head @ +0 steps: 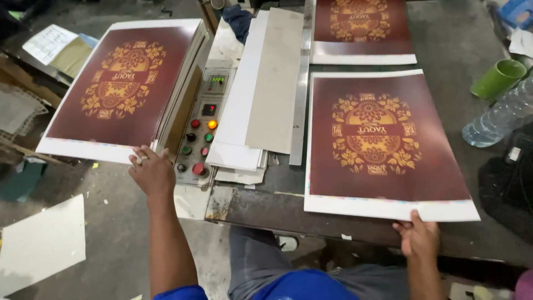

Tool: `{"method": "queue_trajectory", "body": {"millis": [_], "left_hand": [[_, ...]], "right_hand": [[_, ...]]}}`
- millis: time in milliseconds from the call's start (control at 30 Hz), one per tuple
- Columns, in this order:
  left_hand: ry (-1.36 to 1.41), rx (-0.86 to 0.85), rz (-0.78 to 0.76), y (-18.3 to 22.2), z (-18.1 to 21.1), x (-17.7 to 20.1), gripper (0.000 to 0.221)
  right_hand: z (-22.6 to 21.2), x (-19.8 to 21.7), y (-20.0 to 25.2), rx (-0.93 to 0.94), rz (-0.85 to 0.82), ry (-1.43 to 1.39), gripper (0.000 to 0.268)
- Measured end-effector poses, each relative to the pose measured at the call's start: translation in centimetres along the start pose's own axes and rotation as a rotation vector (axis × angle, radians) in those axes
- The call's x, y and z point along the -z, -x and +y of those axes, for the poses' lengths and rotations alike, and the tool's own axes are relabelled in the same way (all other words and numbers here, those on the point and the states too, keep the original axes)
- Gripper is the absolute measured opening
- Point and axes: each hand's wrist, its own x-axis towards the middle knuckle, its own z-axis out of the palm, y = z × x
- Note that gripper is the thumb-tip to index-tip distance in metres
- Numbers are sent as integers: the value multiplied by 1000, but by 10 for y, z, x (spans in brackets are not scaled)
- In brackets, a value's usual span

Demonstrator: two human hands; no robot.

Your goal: The person repeatedly picks up large printed sheets from a pile on the left side of a machine and places them onto a stack on the right side. The sheets feature a brown and gold design with the text 'YAQUT'. The operator works continuously, moving sheets one by one to build a neat pile.

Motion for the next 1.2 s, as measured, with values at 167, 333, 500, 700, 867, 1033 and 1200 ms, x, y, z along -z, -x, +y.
{"method": "queue_trajectory", "body": {"millis": [167,333,500,700,867,1033,1200], "left_hand": [[164,5,-144,-10,-17,36,49],[-248,-137,280,-1,-28,15,62],[-20,-167,84,-8,-46,28,52],[-144,-309,-175,-36,-87,29,28],[-1,-279,-71,-45,-38,125,29],[364,-621,236,18,63,126,7],[743,-864,263,125,191,187,31]], "right_hand": [[-1,-56,-50,-95,-75,143,29],[-12,-93,-101,-101,-163,165,30],[-20,-99,-81,-219,-194,151,41],[2,-69,-5,-280,-246,176,62],[5,-80,43,-357,-315,286,49],[4,-162,108,-363,-574,423,48],[42,-231,157,-423,-957,496,57]]}}
